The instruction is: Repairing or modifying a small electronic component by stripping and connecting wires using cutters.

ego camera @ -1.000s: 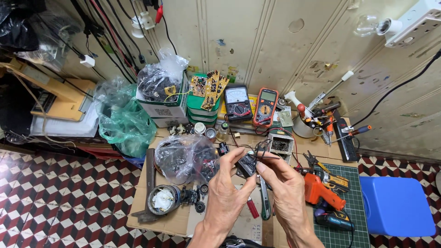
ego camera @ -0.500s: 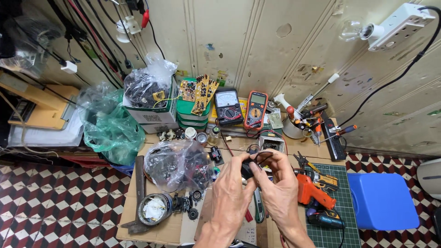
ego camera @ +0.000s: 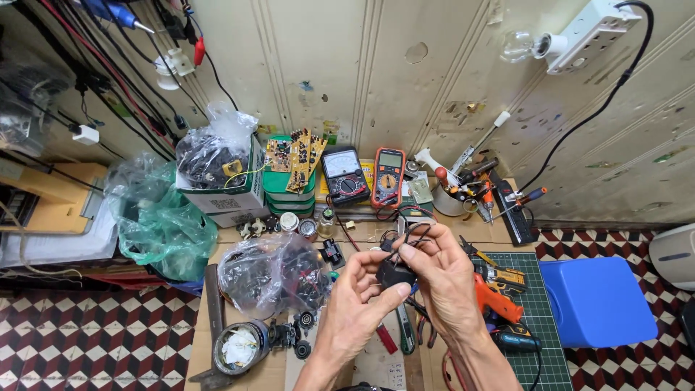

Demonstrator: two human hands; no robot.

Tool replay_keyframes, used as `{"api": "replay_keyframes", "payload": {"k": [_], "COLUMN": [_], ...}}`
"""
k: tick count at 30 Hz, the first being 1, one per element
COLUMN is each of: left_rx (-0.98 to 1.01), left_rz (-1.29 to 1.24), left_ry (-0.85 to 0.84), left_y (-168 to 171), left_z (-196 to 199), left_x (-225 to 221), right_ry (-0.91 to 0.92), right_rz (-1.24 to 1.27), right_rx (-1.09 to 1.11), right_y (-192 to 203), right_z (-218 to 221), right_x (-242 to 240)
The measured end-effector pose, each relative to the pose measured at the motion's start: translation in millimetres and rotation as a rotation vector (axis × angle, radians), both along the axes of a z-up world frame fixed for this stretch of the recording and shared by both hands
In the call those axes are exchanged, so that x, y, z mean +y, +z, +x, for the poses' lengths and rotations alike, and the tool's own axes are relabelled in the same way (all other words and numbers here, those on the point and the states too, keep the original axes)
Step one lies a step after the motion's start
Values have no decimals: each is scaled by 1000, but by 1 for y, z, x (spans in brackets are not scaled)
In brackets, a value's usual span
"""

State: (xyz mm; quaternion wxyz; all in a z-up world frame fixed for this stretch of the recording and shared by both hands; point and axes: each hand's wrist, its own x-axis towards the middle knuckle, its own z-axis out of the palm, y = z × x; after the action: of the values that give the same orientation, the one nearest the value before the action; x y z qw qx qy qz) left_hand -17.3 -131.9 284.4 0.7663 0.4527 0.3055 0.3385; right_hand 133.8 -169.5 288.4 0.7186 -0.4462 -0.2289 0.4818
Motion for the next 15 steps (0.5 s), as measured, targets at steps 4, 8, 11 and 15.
{"api": "replay_keyframes", "payload": {"k": [4,8,11,15], "left_rx": [130,141,117,38], "left_rz": [29,-36,-72,-56], "left_ry": [15,32,-13,-81], "left_y": [2,-1,-5,-21], "left_z": [5,8,10,9], "left_x": [2,7,12,20], "right_ry": [-18,-43,-1,36], "right_rz": [-4,-13,-55,-148], "right_rx": [-218,-332,-312,-353], "right_y": [4,8,12,23], "right_z": [-2,0,3,4], "right_x": [-2,-2,0,5]}}
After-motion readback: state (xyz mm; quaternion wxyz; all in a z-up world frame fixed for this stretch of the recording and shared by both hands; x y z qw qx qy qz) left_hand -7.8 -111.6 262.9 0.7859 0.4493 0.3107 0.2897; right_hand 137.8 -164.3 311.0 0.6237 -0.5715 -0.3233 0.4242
